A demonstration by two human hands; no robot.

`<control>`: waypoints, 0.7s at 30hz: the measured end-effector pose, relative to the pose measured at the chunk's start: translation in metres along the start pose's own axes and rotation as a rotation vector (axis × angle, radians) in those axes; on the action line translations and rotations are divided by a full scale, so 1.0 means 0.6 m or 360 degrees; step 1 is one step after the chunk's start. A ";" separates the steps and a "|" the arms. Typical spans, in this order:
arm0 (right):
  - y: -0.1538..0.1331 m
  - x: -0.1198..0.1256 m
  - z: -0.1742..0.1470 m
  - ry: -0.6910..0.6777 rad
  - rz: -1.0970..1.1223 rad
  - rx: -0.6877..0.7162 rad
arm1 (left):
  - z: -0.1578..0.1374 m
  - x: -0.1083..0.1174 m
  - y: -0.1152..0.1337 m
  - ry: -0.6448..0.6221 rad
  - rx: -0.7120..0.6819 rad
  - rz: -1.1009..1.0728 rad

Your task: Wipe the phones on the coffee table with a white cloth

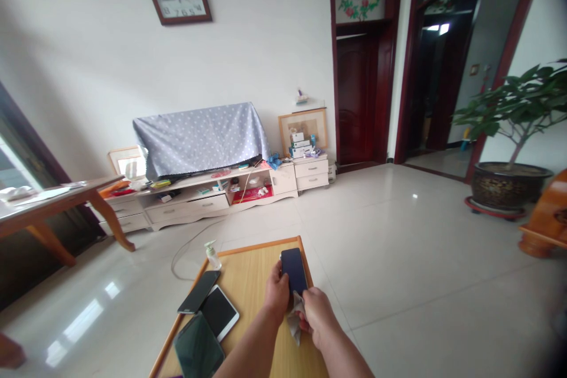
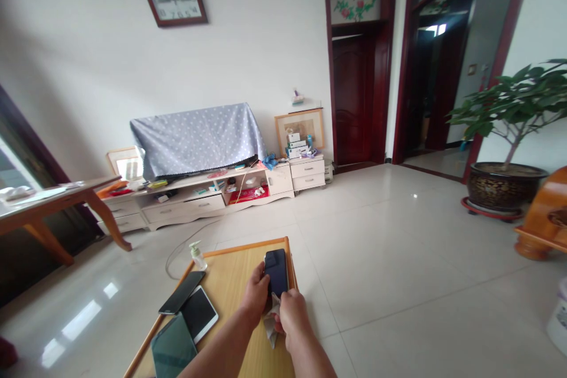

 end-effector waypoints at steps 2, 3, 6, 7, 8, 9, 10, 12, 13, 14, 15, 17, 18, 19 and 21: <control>-0.002 -0.001 0.003 -0.0014 -0.0033 0.0022 | 0.005 0.006 -0.003 0.0026 -0.0018 0.0032; -0.003 -0.002 0.005 -0.0021 -0.0053 0.0029 | 0.007 0.008 -0.004 0.0040 -0.0029 0.0050; -0.003 -0.004 0.009 -0.0035 -0.0126 0.0028 | 0.014 0.013 -0.008 0.0071 -0.0059 0.0102; -0.003 -0.004 0.010 -0.0041 -0.0153 0.0030 | 0.016 0.013 -0.009 0.0077 -0.0064 0.0120; -0.003 -0.004 0.011 -0.0049 -0.0182 0.0036 | 0.018 0.013 -0.010 0.0082 -0.0068 0.0138; -0.004 -0.005 0.011 -0.0057 -0.0214 0.0048 | 0.019 0.014 -0.011 0.0089 -0.0070 0.0157; -0.006 -0.005 0.011 -0.0067 -0.0250 0.0066 | 0.020 0.015 -0.012 0.0097 -0.0071 0.0177; -0.011 -0.004 0.010 -0.0083 -0.0340 0.0116 | 0.022 0.017 -0.013 0.0119 -0.0071 0.0221; -0.014 -0.002 0.009 -0.0084 -0.0396 0.0150 | 0.022 0.018 -0.014 0.0130 -0.0070 0.0244; -0.019 0.000 0.008 -0.0078 -0.0458 0.0190 | 0.022 0.019 -0.014 0.0140 -0.0068 0.0266; -0.024 0.003 0.008 -0.0065 -0.0524 0.0240 | 0.022 0.020 -0.014 0.0148 -0.0065 0.0287; -0.037 0.011 0.007 -0.0023 -0.0657 0.0357 | 0.023 0.022 -0.014 0.0162 -0.0058 0.0325; -0.044 0.016 0.007 0.0001 -0.0717 0.0417 | 0.023 0.023 -0.014 0.0169 -0.0054 0.0343; -0.051 0.021 0.008 0.0021 -0.0771 0.0471 | 0.023 0.024 -0.015 0.0175 -0.0052 0.0362; -0.062 0.029 0.009 0.0049 -0.0861 0.0558 | 0.024 0.025 -0.015 0.0189 -0.0050 0.0406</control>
Point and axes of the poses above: each hand's wrist, its own z-axis towards the middle knuckle, its own x-axis out of the back of the hand, y = z × x, the point moved 7 cm from there along z, towards the middle knuckle, and after that the axes turned 13 degrees about x, right-handed, at the moved point
